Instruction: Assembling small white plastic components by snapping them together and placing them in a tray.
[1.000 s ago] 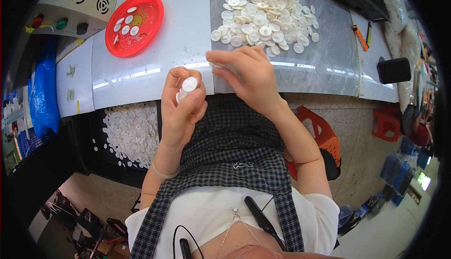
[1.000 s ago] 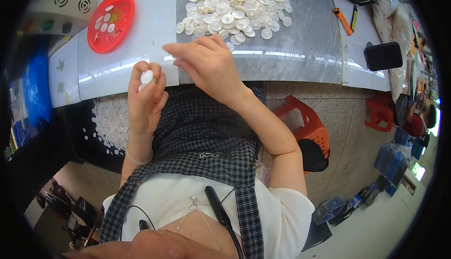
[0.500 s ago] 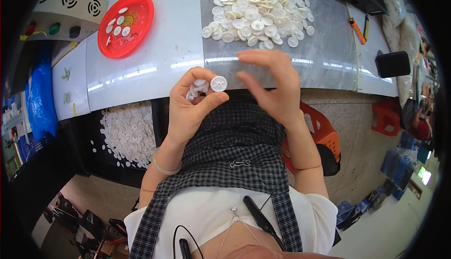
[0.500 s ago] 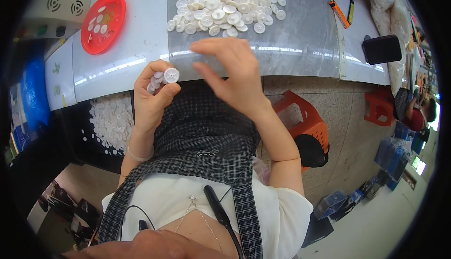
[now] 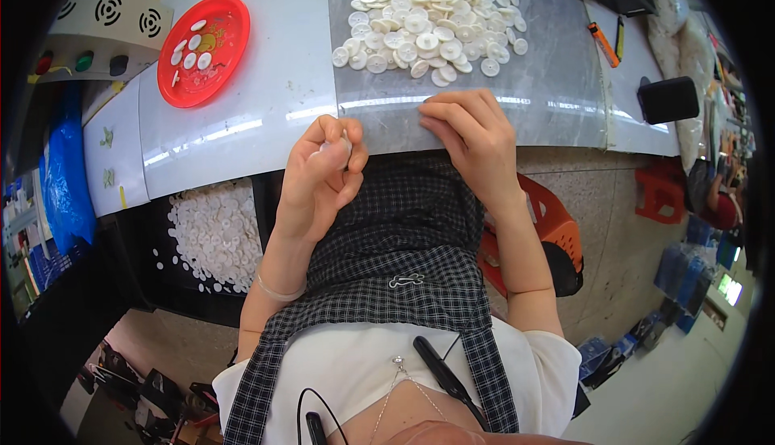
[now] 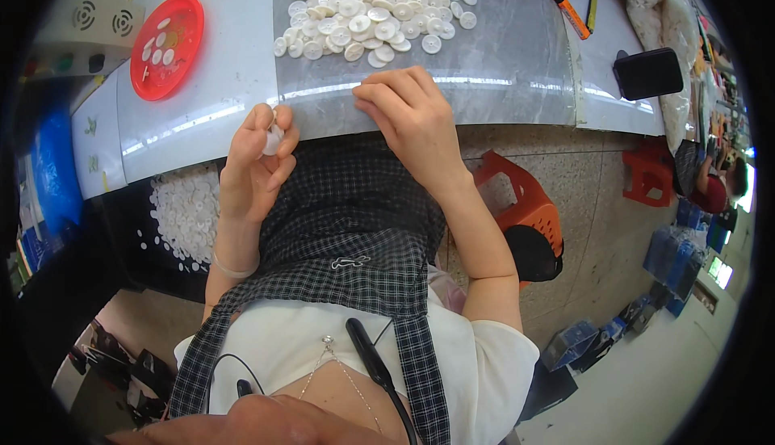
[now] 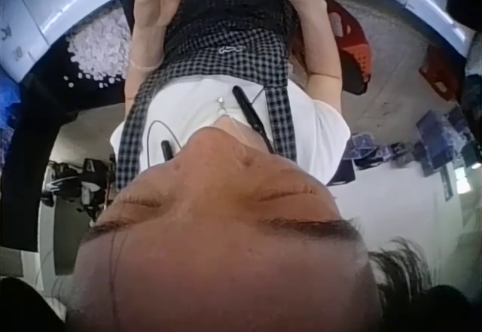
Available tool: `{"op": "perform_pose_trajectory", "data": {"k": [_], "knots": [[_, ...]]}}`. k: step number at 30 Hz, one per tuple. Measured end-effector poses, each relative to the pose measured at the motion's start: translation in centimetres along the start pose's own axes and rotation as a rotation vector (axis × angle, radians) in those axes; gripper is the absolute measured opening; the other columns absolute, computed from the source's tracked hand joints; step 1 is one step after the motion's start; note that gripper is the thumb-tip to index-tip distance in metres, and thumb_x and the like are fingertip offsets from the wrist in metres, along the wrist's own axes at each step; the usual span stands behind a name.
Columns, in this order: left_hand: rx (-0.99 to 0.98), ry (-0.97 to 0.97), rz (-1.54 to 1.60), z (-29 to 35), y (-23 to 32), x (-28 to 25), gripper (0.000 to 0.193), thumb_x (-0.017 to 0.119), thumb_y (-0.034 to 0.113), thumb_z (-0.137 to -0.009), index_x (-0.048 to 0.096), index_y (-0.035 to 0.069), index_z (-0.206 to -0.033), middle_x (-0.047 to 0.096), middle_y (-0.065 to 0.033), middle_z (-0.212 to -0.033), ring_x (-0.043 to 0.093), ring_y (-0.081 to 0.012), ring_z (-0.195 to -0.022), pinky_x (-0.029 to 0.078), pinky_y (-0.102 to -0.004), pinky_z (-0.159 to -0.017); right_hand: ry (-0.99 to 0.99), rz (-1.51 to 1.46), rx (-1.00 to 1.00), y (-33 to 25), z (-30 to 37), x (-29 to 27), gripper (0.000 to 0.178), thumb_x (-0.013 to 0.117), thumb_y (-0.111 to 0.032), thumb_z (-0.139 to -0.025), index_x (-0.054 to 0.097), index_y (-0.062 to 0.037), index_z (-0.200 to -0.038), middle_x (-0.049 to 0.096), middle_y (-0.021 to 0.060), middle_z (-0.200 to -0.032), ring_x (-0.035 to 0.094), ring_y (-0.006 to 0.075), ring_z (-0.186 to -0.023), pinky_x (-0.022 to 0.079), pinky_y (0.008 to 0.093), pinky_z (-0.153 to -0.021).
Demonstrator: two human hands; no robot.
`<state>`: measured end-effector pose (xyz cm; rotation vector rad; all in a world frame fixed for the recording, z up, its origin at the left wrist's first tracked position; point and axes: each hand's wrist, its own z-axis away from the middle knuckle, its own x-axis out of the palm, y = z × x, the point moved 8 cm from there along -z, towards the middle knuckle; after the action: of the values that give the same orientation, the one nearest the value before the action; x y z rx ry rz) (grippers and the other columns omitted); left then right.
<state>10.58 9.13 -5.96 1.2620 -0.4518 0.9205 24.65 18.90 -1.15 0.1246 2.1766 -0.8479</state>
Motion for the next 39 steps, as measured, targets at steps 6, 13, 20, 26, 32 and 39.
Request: {"op": "perform_pose_trajectory", "data": {"k": [6, 13, 20, 26, 32, 39], "knots": [[-0.105, -0.087, -0.067, -0.3, -1.2, 1.1, 0.014, 0.054, 0.018, -0.097, 0.053, 0.005, -0.101, 0.053, 0.0000, -0.079, 0.045, -0.0046, -0.059, 0.030, -0.0153, -0.041, 0.106, 0.015, 0.008, 0.2, -0.5, -0.6, 0.019, 0.075, -0.001, -0.073, 0.068, -0.0048, -0.090, 0.068, 0.0055, -0.089, 0.064, 0.0216, -0.078, 0.050, 0.0304, -0.068], [0.319, 0.064, -0.669, -0.1, 0.1, 1.7, 0.036, 0.071, -0.003, -0.082, 0.054, 0.003, -0.113, 0.052, 0.0034, -0.082, 0.044, -0.0002, -0.067, 0.037, -0.0157, -0.060, 0.132, -0.737, 0.361, -0.5, -1.2, 2.0, 0.022, 0.069, 0.002, -0.084, 0.059, -0.0003, -0.102, 0.069, 0.0081, -0.089, 0.067, 0.0115, -0.082, 0.054, 0.0237, -0.071], [0.463, 0.128, -0.681, 0.6, 2.0, 0.6, 0.034, 0.073, -0.005, -0.079, 0.055, 0.003, -0.106, 0.054, 0.0026, -0.087, 0.046, -0.0010, -0.070, 0.037, -0.0154, -0.062, 0.085, -0.800, 0.288, -2.2, -2.0, 3.3, 0.031, 0.070, 0.003, -0.083, 0.052, -0.0001, -0.108, 0.070, 0.0124, -0.089, 0.069, 0.0145, -0.081, 0.057, 0.0236, -0.069], [0.435, 0.177, -0.666, 1.3, 2.5, -0.8, 0.027, 0.071, -0.001, -0.083, 0.055, 0.004, -0.105, 0.055, 0.0034, -0.085, 0.046, -0.0008, -0.071, 0.037, -0.0153, -0.062, 0.070, -0.768, 0.212, -3.0, -3.0, 3.7, 0.027, 0.066, 0.001, -0.087, 0.050, 0.0004, -0.109, 0.070, 0.0136, -0.090, 0.069, 0.0143, -0.079, 0.057, 0.0235, -0.068], [0.346, 0.205, -0.550, 1.5, 2.3, -1.4, 0.023, 0.068, 0.004, -0.087, 0.053, 0.005, -0.105, 0.054, 0.0046, -0.079, 0.042, 0.0008, -0.059, 0.031, -0.0144, -0.050, 0.042, -0.110, -0.154, -3.2, -5.7, 5.0, 0.025, 0.064, 0.002, -0.081, 0.062, -0.0051, -0.105, 0.068, 0.0043, -0.108, 0.063, 0.0210, -0.105, 0.050, 0.0348, -0.089], [0.256, 0.182, -0.417, 1.2, 1.9, -1.7, 0.025, 0.066, 0.004, -0.089, 0.050, 0.005, -0.108, 0.054, 0.0045, -0.075, 0.037, 0.0021, -0.051, 0.025, -0.0141, -0.042, -0.092, 0.097, -0.227, -2.9, -4.7, 5.9, 0.019, 0.064, -0.008, -0.079, 0.067, -0.0090, -0.098, 0.067, 0.0000, -0.108, 0.059, 0.0193, -0.106, 0.041, 0.0340, -0.092]]}}
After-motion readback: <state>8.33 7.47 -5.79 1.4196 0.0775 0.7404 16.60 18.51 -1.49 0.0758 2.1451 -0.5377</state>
